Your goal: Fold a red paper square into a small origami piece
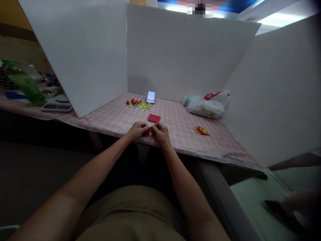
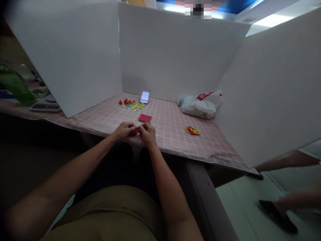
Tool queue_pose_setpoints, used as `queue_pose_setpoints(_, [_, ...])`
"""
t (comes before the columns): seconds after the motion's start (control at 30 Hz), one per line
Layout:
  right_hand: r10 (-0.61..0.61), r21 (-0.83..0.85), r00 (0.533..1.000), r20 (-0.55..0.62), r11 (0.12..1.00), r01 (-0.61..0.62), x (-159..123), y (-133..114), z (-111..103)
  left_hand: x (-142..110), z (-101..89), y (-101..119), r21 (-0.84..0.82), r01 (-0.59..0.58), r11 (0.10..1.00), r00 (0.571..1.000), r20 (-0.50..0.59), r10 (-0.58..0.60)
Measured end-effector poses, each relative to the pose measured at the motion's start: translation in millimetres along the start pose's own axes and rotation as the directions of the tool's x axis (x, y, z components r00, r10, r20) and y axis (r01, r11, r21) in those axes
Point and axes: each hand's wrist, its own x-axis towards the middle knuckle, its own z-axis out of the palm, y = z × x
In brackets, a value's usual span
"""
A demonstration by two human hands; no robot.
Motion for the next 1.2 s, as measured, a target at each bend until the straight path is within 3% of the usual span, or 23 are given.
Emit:
queue_pose_setpoints(0.97, [0.077, 0.13, 0.993, -0.085, 0.989, -0.065, 1.9, 8.5, 0.1, 2.8, -1.8, -7.0, 0.006, 0.031, 1.0, 0.999, -0.03, -0.031])
queue_pose_setpoints(1.2, [0.065, 0.115, 0.996, -0.065, 0.992, -0.057, 0.9, 5.0, 0.2, 5.4, -4.8, 0.7, 0.034, 0.05, 0.998, 0.995, 0.083, -0.052])
